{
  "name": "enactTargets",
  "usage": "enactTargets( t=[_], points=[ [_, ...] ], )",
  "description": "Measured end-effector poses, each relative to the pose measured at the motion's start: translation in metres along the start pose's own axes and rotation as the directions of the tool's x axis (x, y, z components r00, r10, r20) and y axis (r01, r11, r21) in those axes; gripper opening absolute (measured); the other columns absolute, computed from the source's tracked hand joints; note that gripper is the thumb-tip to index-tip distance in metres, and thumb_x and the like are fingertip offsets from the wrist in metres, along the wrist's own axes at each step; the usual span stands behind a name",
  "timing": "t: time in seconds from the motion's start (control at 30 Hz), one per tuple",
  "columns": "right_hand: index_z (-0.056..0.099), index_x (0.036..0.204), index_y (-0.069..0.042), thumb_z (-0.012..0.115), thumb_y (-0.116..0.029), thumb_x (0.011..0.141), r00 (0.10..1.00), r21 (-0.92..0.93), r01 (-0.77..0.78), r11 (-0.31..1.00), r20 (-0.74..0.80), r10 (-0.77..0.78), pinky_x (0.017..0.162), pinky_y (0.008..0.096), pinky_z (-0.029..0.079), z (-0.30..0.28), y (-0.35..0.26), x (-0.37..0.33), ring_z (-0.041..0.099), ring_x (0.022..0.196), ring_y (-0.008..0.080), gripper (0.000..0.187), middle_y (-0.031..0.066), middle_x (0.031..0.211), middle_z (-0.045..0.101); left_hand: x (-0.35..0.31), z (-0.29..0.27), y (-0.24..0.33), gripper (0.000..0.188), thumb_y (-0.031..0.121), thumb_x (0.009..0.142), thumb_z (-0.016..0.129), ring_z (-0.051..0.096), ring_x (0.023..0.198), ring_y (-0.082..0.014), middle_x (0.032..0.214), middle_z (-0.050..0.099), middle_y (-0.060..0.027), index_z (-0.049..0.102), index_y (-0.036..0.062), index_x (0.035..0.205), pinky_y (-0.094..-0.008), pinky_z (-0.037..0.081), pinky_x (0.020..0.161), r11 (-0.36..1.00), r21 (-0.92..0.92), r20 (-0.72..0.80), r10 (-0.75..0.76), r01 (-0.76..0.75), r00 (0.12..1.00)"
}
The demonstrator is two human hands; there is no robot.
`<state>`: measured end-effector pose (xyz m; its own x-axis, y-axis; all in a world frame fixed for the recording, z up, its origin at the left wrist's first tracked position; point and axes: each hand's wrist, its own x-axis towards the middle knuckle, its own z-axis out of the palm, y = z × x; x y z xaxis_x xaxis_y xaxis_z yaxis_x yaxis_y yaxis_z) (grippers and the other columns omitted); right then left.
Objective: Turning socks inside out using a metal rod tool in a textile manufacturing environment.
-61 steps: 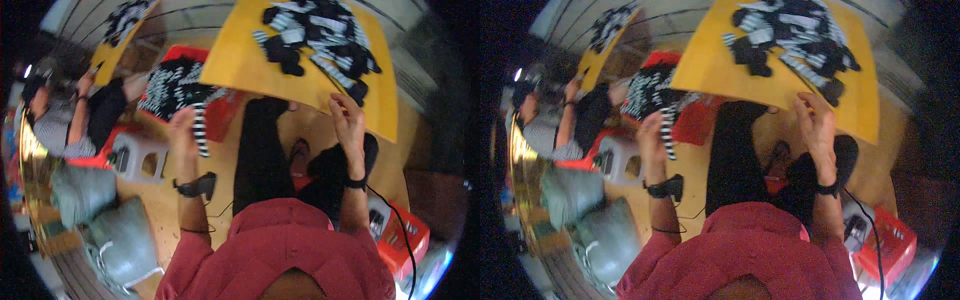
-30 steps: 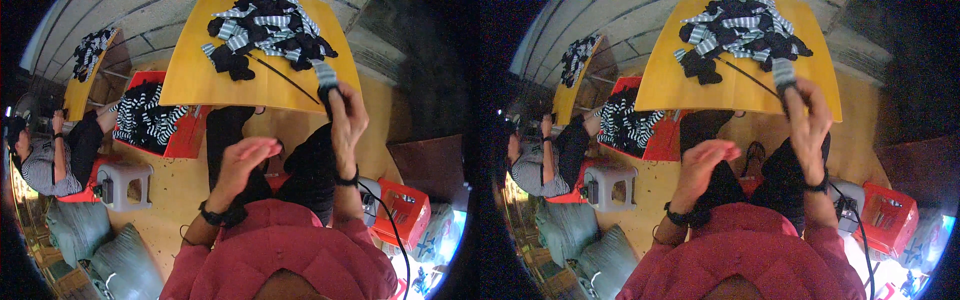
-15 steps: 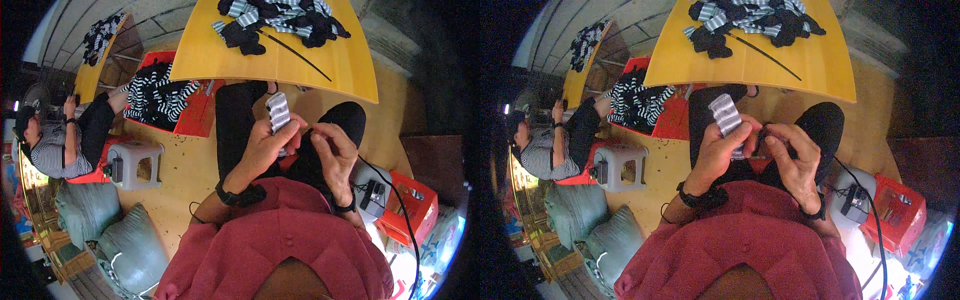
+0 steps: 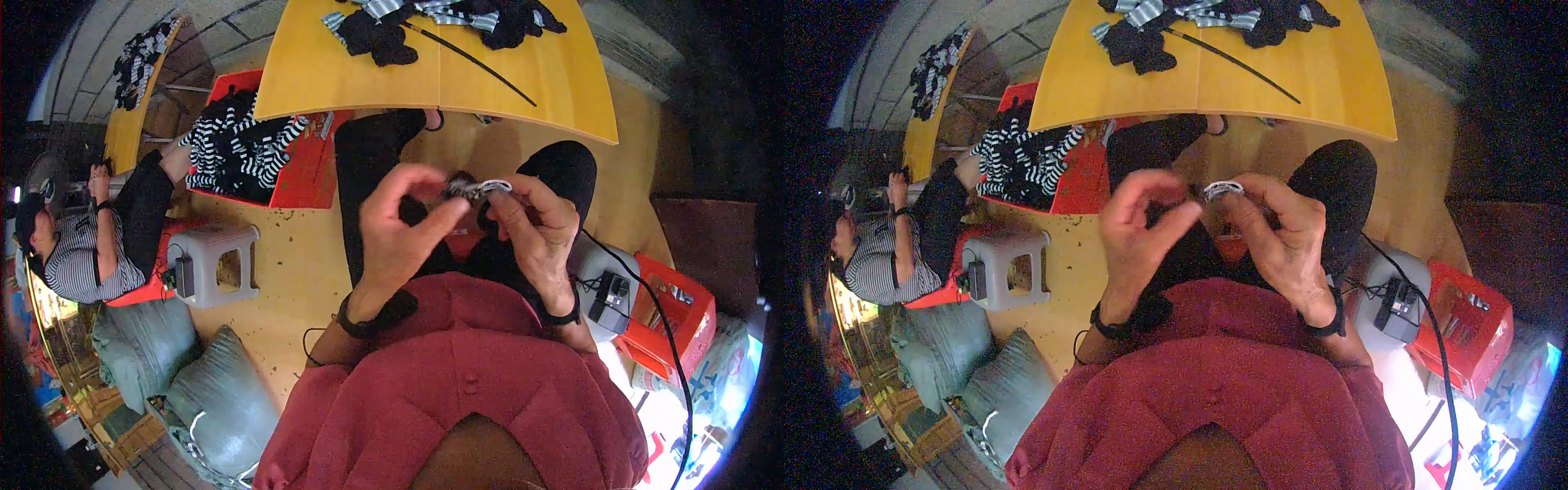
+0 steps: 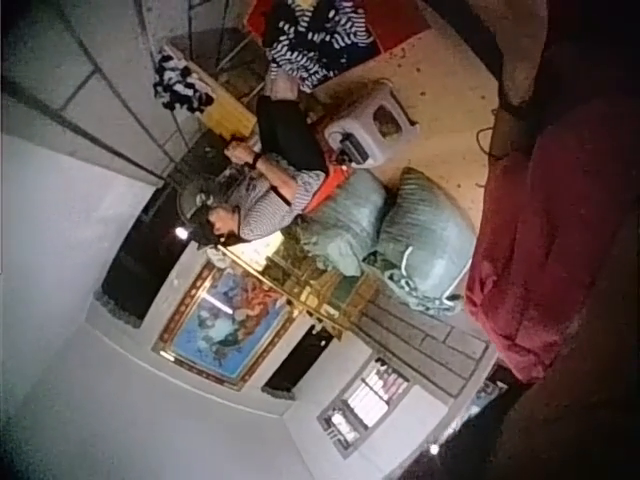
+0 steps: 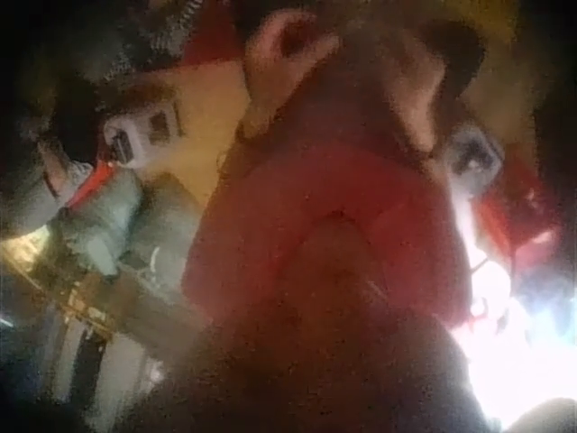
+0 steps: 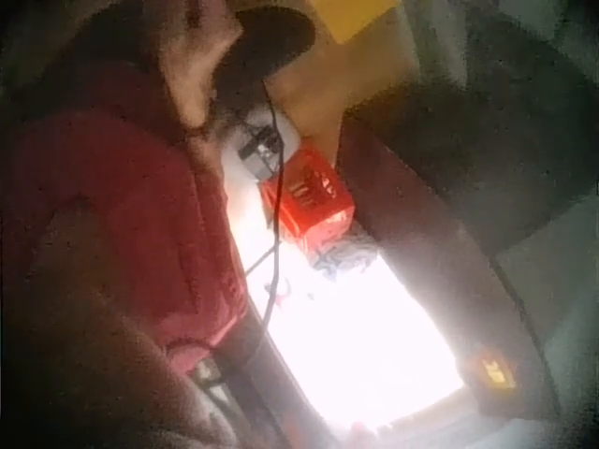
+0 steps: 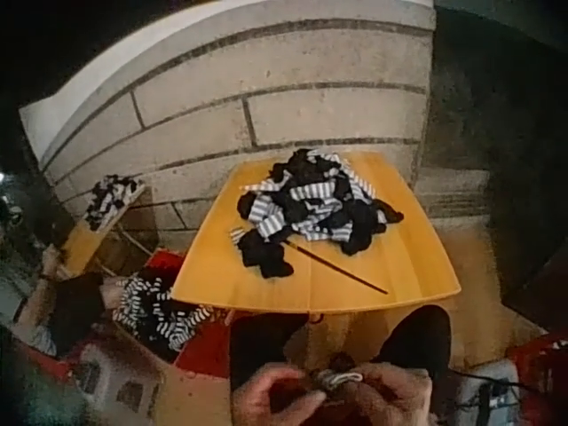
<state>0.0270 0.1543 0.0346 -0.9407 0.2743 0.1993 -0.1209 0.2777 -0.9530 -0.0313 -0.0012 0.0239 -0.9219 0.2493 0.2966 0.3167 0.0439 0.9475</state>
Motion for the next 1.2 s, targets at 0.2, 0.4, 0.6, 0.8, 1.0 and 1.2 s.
enactTargets(
  t=[0.2,0.4,0.6,0.8,1.0,1.2],
  points=[
    [0.062,0.093,0.001,0.060,0.003,0.077,0.965,-0.233,0.231,0.944,-0.066,-0.253,0.054,0.0278,0.049,0.016,0.003,-0.006,0.064,0.062,0.0214,0.016,0.0134,0.072,0.063,-0.017,0.005,0.016,0.012,0.009,0.081,0.066,0.054,0.069,-0.0050,0.075,0.061,-0.0012,0.063,-0.0019,0.086,-0.0172,0.043,0.061,0.817,-0.332,0.139,-0.451,0.471,0.882],
    [0.061,0.094,0.003,0.063,0.006,0.072,0.924,-0.247,0.374,0.894,0.014,-0.383,0.055,0.0309,0.050,0.019,0.012,-0.012,0.063,0.062,0.0265,0.023,0.0148,0.076,0.063,-0.013,0.000,0.008,0.019,0.017,0.082,0.066,0.054,0.068,-0.0056,0.075,0.062,-0.0018,0.064,-0.0013,0.089,-0.0188,0.043,0.060,0.736,-0.396,0.194,-0.518,0.549,0.833],
    [0.060,0.093,0.004,0.064,0.006,0.070,0.912,-0.285,0.403,0.870,0.047,-0.407,0.057,0.0333,0.051,0.021,0.016,-0.013,0.063,0.065,0.0289,0.023,0.0169,0.079,0.063,-0.012,-0.001,-0.001,0.018,0.014,0.080,0.067,0.055,0.068,-0.0058,0.077,0.063,-0.0031,0.064,-0.0017,0.089,-0.0184,0.043,0.058,0.716,-0.367,0.228,-0.550,0.594,0.803],
    [0.061,0.096,0.002,0.064,0.002,0.074,0.971,-0.173,0.239,0.956,0.061,-0.231,0.062,0.0330,0.051,0.021,0.015,-0.014,0.063,0.071,0.0268,0.022,0.0169,0.082,0.063,-0.012,0.002,-0.003,0.013,0.007,0.075,0.066,0.054,0.060,-0.0071,0.072,0.062,-0.0024,0.064,-0.0012,0.085,-0.0202,0.042,0.054,0.747,-0.371,0.160,-0.533,0.551,0.831],
    [0.064,0.092,0.001,0.065,-0.004,0.077,0.989,-0.150,0.092,0.984,0.130,-0.073,0.060,0.0280,0.048,0.009,0.005,-0.007,0.061,0.069,0.0185,0.016,0.0127,0.082,0.061,-0.013,-0.003,0.000,0.013,0.006,0.077,0.066,0.055,0.067,-0.0048,0.074,0.062,-0.0010,0.064,-0.0009,0.088,-0.0187,0.044,0.059,0.867,-0.144,0.195,-0.449,0.478,0.872],
    [0.063,0.090,0.003,0.063,-0.005,0.080,0.953,0.057,-0.210,0.976,0.235,0.192,0.051,0.0237,0.045,0.007,0.004,-0.008,0.057,0.059,0.0097,0.013,0.0068,0.070,0.061,-0.017,-0.005,-0.003,0.008,0.005,0.079,0.065,0.053,0.070,-0.0033,0.077,0.060,0.0009,0.062,-0.0006,0.084,-0.0177,0.042,0.059,0.909,-0.107,0.288,-0.359,0.403,0.888]
  ],
)
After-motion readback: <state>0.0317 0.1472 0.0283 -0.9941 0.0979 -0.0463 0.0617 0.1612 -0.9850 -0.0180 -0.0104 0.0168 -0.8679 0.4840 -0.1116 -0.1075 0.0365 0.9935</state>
